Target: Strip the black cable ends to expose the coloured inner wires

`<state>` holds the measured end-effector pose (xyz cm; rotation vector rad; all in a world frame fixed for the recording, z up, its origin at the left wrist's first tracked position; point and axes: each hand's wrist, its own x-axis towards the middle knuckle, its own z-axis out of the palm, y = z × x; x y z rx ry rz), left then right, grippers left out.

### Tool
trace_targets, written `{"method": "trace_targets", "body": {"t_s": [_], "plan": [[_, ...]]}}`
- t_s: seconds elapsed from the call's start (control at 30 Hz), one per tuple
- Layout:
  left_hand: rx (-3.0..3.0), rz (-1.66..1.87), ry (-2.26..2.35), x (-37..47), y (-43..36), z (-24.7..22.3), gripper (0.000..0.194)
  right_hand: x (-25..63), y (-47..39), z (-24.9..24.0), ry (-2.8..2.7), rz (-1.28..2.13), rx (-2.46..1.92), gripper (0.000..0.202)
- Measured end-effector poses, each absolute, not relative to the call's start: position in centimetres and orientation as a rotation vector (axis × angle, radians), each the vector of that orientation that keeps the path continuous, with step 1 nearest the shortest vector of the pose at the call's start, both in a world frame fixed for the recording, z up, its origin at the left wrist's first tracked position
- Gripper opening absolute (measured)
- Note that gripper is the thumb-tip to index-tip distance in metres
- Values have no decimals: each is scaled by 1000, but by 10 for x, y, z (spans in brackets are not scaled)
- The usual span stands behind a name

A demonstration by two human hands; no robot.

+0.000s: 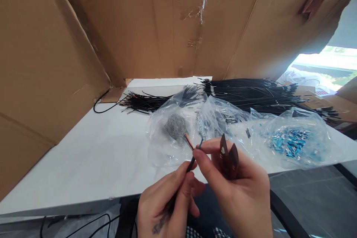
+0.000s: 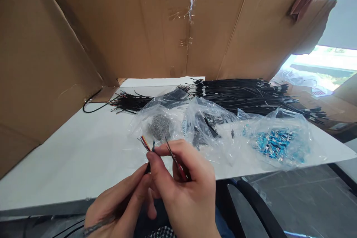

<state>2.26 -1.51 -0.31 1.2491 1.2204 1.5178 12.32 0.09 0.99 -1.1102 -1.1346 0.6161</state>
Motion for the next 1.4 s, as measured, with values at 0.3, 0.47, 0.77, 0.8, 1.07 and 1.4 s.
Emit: {"method": "trace_targets", "body": {"t_s": [0.3,0.47,0.77,0.8,1.07,1.4], "plan": [[1778,1812,1363,25,-16,-19,52,122,-2,5,-1119,595,-1223,17],[1865,1842,1457,27,-13,-23,48,119,-2,4,-1144,537,-1274,19],[1613,1684,1440,20,-6,-15,21,142,14,-5,-968,1155,-1051,26],[1527,1666,1418,19,-5,-14,18,144,13,-5,-954,1134,-1068,27],[1343,1592,1429,17,-4,-8,15,143,-10,-1,-1366,1033,-1199,28],[1436,1650,1378,15,-5,-7,27,136,-12,0,-1489,1130,-1234,29]]}}
